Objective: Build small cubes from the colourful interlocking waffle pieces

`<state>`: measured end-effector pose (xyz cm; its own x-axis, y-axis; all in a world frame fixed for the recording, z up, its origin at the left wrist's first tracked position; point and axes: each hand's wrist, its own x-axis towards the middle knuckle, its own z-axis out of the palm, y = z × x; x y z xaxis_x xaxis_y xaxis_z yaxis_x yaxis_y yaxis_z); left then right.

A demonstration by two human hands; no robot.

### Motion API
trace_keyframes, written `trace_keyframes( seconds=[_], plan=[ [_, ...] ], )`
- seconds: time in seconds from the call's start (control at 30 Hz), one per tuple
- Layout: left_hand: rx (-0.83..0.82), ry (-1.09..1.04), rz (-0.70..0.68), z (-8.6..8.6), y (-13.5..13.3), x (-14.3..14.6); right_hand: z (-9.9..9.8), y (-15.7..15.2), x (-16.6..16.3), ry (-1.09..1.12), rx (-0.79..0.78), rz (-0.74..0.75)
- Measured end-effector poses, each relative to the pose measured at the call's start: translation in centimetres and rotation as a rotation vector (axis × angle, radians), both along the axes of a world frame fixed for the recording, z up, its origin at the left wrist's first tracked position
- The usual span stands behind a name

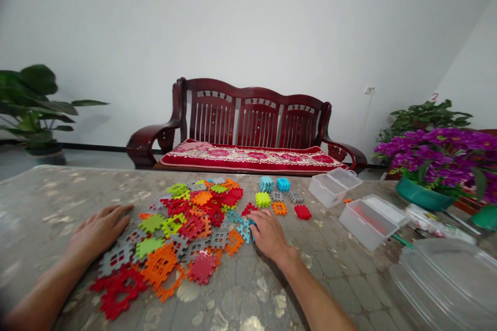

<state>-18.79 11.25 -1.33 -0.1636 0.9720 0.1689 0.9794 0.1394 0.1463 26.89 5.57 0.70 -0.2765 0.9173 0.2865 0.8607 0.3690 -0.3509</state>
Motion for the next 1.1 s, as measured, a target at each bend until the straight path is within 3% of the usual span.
trace_keyframes(
  seconds=[0.2,0.37,0.63,0.8,1.0,1.1],
  plan=[
    [-0.024,0.003,-0.016,0.6,-0.5,0.5,0.1,-0.7,-0.3,0.080,-0.030,-0.122],
    [-0.018,0.007,-0.012,0.5,-0.5,0.5,0.5,-1.5,0.0,0.024,-0.093,-0.102],
    [-0.004,0.011,-0.003,0.5,-0.5,0.5,-0.9,-1.2,0.5,-0.034,-0.040,-0.211],
    [-0.001,0.001,-0.016,0.4,-0.4,0.4,-0.8,-1.3,0.2,-0.098,-0.029,-0.267],
    [-0.005,-0.001,-0.017,0.5,-0.5,0.5,0.2,-0.2,-1.0,0.121,-0.050,-0.339],
    [-0.002,-0.004,-0.016,0.5,-0.5,0.5,0.5,0.2,-2.1,0.209,-0.043,-0.288]
  ],
)
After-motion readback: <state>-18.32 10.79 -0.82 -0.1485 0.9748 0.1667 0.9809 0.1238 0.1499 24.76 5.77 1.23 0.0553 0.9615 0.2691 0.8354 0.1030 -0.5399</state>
